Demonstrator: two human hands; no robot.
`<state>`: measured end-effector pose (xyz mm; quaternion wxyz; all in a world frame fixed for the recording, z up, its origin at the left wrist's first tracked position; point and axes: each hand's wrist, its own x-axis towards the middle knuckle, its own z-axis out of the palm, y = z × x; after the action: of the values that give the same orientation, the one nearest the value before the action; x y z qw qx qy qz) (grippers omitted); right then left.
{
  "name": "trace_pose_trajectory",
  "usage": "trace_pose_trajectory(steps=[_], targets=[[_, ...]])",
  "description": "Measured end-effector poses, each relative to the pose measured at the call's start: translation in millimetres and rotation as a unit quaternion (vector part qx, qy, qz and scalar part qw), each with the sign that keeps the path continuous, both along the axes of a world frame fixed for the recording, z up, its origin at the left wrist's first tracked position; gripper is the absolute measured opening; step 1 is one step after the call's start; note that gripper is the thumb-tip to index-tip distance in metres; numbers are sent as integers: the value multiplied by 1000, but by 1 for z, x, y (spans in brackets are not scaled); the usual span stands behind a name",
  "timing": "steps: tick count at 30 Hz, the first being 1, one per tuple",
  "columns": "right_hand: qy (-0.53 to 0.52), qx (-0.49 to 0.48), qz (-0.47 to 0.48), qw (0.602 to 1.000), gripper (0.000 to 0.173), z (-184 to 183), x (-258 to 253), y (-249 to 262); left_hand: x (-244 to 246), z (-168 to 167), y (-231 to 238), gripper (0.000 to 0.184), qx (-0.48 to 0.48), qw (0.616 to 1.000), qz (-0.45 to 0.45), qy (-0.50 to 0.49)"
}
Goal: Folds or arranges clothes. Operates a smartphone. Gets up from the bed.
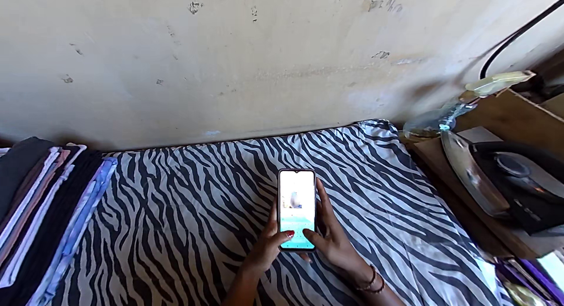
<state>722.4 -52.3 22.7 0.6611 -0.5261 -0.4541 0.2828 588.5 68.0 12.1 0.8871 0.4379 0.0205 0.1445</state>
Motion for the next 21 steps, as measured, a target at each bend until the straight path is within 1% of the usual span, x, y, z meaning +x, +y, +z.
trace_pose_trajectory(steps=[9,13,16,19,21], targets=[[30,7,-1,1000,107,2,-1,0,-1,-6,2,98,-27,998,-24,-47],[44,10,-1,999,106,2,-1,-1,-1,-11,4,97,-48,994,-51,-81],[42,14,-1,999,100,1,0,-2,-1,-10,4,98,-53,993,-56,-86],[26,23,-20,999,86,2,0,0,-1,-10,4,97,-51,992,-63,-94],[14,18,-26,999,87,2,0,1,-1,-10,4,97,-50,993,-61,-90]])
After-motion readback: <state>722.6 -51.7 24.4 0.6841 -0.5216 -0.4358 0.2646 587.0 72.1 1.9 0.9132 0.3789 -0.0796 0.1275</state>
